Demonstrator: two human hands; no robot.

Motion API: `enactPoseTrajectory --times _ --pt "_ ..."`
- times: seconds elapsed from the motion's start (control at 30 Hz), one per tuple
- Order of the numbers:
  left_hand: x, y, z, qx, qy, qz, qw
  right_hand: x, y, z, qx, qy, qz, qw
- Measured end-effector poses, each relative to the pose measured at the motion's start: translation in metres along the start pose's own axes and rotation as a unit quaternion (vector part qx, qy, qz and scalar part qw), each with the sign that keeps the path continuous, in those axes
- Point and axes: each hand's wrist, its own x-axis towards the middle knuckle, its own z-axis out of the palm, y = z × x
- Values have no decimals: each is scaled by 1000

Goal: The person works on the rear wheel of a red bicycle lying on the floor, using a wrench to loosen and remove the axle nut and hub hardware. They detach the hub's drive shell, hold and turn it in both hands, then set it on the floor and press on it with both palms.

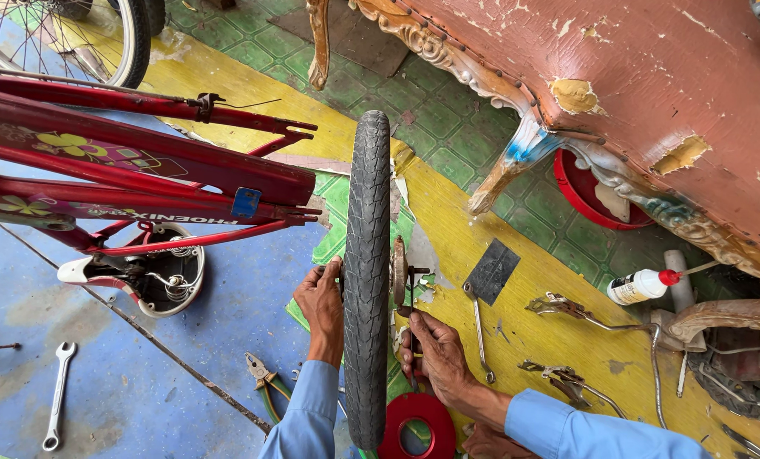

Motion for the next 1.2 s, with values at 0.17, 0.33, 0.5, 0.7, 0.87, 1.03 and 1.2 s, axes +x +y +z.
enactPoseTrajectory --times 0.17,0.33,0.5,0.7,0.87,1.03,1.2 --pt "-1 2 0 -23 -6 -1 1000 -7 -8 11 20 14 15 1000" --pt "-4 6 1 4 4 0 1000 -12 -8 14 0 41 26 999" --pt "-11 14 4 -32 -3 -34 999 -7 1 -1 -35 50 29 998" --pt "-18 26 12 -59 21 -96 993 11 11 -18 -30 25 -49 998" --pt "-19 27 11 -57 11 -91 994 16 14 -21 -36 20 -65 997" --pt "-17 27 9 -60 14 -96 993 22 12 -22 -83 -4 -114 990" --pt "-18 28 9 -59 10 -96 994 31 11 -21 -141 -6 -131 981"
